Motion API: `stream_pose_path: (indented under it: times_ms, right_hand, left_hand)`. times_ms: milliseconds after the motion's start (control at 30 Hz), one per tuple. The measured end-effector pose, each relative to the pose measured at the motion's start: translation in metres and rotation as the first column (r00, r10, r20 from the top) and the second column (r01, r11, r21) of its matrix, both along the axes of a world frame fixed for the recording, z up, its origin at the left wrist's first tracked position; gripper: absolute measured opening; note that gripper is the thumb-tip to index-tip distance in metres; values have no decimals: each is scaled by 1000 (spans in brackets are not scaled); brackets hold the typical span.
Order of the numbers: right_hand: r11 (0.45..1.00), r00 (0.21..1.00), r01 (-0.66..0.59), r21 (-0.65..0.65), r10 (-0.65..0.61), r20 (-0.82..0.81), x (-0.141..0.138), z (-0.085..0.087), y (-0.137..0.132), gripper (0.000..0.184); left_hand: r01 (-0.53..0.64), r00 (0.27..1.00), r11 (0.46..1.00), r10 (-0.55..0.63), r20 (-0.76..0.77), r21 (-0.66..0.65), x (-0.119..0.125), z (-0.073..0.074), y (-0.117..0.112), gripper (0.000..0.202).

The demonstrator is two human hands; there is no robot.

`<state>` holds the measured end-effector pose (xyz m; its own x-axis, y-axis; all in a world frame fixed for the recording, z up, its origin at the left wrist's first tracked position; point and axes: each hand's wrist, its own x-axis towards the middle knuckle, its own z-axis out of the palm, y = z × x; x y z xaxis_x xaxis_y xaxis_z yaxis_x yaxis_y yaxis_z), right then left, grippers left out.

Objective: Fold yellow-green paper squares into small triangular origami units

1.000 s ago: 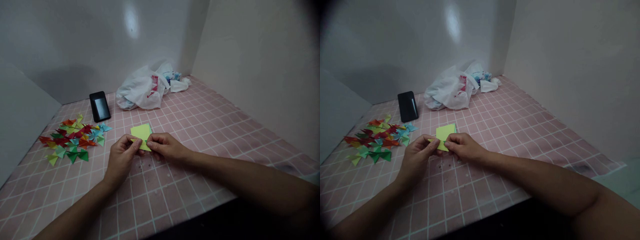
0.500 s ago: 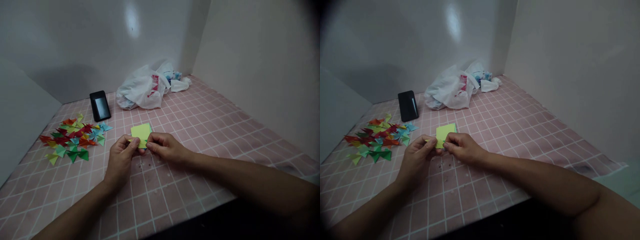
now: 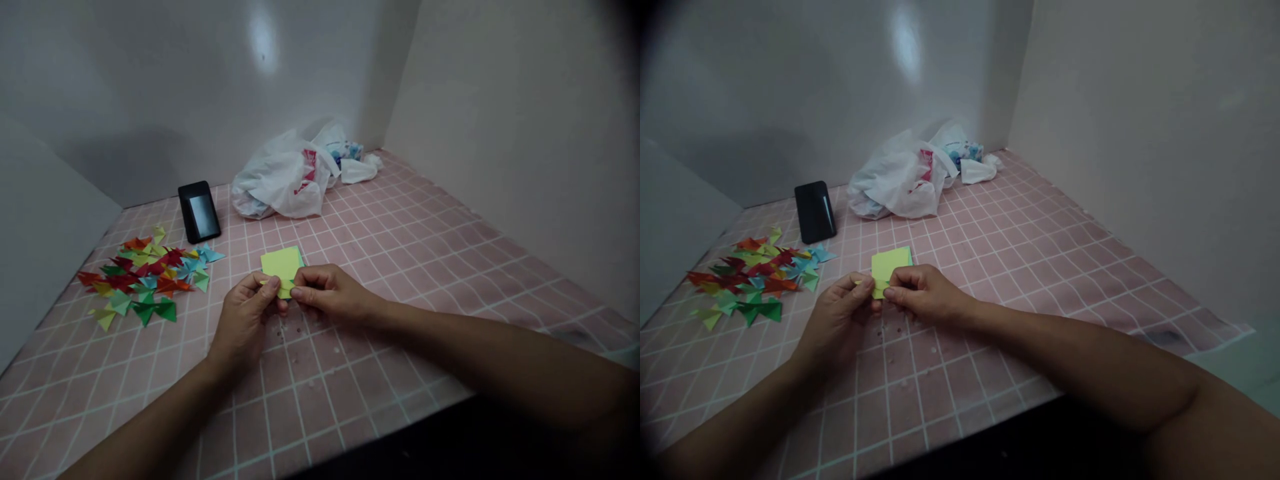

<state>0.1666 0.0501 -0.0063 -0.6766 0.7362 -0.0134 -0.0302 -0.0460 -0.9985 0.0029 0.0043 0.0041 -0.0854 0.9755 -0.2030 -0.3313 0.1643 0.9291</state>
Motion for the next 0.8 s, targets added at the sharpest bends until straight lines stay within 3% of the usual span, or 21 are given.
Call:
stream_pose_path:
  times_ms: [167, 367, 500, 633, 800]
  right_hand:
    - [999, 1000, 25, 27, -25, 7, 0, -2, 1, 27]
    - [992, 998, 58, 111, -62, 31, 0, 0, -2, 28]
    - [998, 1000, 28, 49, -28, 4, 0, -3, 0, 20]
    - [995, 995, 76, -71, -80, -56, 0, -12, 4, 23]
    - [994, 996, 63, -90, -68, -59, -2, -14, 5, 27]
  left_hand:
    - [30, 995, 996, -22, 99, -82, -1, -3, 3, 29]
    - [65, 998, 995, -64, 22, -72, -2, -3, 3, 24]
    - [-16, 1000, 998, 17, 25, -65, -1, 2, 4, 25]
    - [-116, 993, 992, 117, 11, -47, -1, 5, 6, 27]
    - [-104, 994, 993, 102, -50, -47, -2, -1, 5, 28]
